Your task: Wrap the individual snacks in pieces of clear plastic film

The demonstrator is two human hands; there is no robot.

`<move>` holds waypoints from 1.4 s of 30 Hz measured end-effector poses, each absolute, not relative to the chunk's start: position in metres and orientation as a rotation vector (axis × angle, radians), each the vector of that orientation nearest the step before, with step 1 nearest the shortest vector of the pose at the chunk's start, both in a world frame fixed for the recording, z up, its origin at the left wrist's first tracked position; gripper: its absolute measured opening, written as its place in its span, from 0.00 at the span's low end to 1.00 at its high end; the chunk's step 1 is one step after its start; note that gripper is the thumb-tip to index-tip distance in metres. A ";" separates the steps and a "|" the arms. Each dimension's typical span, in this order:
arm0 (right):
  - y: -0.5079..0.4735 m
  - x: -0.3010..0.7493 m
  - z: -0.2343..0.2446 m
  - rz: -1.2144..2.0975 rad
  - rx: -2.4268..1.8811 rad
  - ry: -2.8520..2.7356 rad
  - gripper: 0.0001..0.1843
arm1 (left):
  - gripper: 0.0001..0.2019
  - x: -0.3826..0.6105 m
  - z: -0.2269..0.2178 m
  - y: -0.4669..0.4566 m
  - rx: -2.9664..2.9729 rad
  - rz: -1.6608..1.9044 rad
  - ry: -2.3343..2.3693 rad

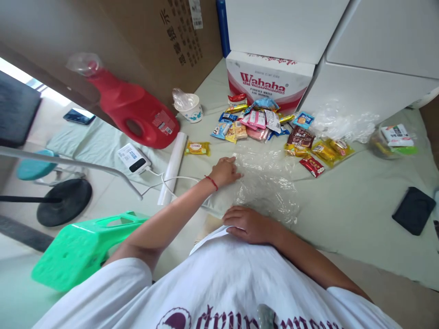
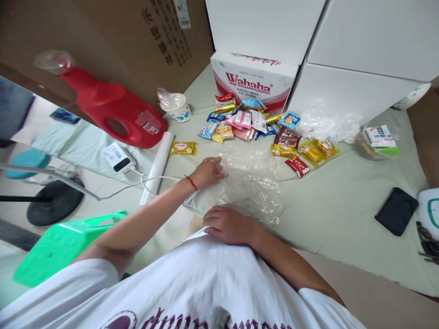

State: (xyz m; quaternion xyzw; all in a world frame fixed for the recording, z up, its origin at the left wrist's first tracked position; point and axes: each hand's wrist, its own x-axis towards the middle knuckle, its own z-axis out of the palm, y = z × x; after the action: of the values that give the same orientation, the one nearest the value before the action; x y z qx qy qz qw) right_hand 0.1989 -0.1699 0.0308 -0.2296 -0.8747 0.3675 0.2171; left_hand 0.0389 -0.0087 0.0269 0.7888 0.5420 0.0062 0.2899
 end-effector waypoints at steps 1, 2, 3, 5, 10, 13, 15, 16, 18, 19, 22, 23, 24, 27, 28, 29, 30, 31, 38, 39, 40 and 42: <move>-0.170 0.208 0.037 1.082 -0.664 -2.303 0.13 | 0.14 0.039 0.028 -0.012 2.132 -0.086 1.450; -0.169 0.221 0.041 1.117 -0.733 -2.176 0.14 | 0.13 0.038 0.029 -0.015 2.151 -0.179 1.445; -0.167 0.238 0.044 1.106 -0.853 -2.038 0.15 | 0.14 0.036 0.030 -0.018 2.164 -0.244 1.426; -0.155 0.279 0.042 0.921 -1.232 -1.734 0.17 | 0.20 0.029 0.033 -0.023 2.184 -0.302 1.362; -0.102 0.395 0.022 0.133 -2.027 -1.418 0.15 | 0.44 0.017 0.033 -0.030 2.228 -0.342 1.269; -0.061 0.434 0.022 -0.026 -2.045 -1.549 0.14 | 0.52 0.016 0.031 -0.033 2.254 -0.379 1.250; -0.027 0.446 0.027 -0.027 -1.991 -1.676 0.15 | 0.55 0.015 0.030 -0.033 2.263 -0.407 1.226; -0.008 0.449 0.029 0.002 -1.964 -1.757 0.14 | 0.56 0.015 0.030 -0.033 2.270 -0.414 1.214; 0.031 0.453 0.032 0.123 -1.948 -1.921 0.13 | 0.57 0.012 0.029 -0.033 2.281 -0.422 1.194; 0.050 0.454 0.032 0.194 -1.965 -1.983 0.15 | 0.57 0.011 0.029 -0.033 2.284 -0.423 1.188; 0.089 0.454 0.029 0.316 -2.079 -2.044 0.23 | 0.56 0.008 0.028 -0.033 2.282 -0.430 1.178; 0.095 0.452 0.029 0.323 -2.111 -2.038 0.25 | 0.56 0.008 0.027 -0.034 2.280 -0.435 1.174; 0.096 0.451 0.029 0.316 -2.131 -2.037 0.26 | 0.57 0.008 0.027 -0.034 2.279 -0.440 1.169; 0.080 0.449 0.037 0.225 -2.116 -2.100 0.24 | 0.59 0.008 0.025 -0.035 2.282 -0.441 1.147; 0.069 0.449 0.043 0.173 -2.091 -2.126 0.22 | 0.60 0.008 0.025 -0.035 2.283 -0.439 1.138; 0.057 0.449 0.051 0.110 -2.069 -2.127 0.19 | 0.61 0.008 0.024 -0.035 2.286 -0.438 1.131; 0.043 0.447 0.060 0.045 -2.053 -2.098 0.17 | 0.61 0.008 0.024 -0.035 2.288 -0.437 1.126; 0.028 0.442 0.069 -0.003 -2.032 -2.059 0.17 | 0.62 0.008 0.023 -0.035 2.291 -0.436 1.122; -0.068 0.317 0.066 0.233 -1.506 -2.481 0.22 | 0.62 0.008 0.021 -0.035 2.303 -0.431 1.131; -0.077 0.298 0.055 0.190 -1.541 -2.534 0.23 | 0.62 0.009 0.021 -0.036 2.304 -0.435 1.135; -0.085 0.284 0.045 0.163 -1.560 -2.589 0.24 | 0.62 0.009 0.023 -0.036 2.304 -0.442 1.139; -0.095 0.271 0.030 0.162 -1.551 -2.661 0.30 | 0.62 0.010 0.026 -0.036 2.301 -0.465 1.145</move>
State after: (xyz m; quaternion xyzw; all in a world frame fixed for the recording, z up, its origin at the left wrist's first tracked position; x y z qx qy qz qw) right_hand 0.2713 -0.0953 0.0304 -0.5027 -0.8624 0.0526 0.0285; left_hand 0.0097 -0.0364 0.0257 0.8504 0.4229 -0.1718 0.2618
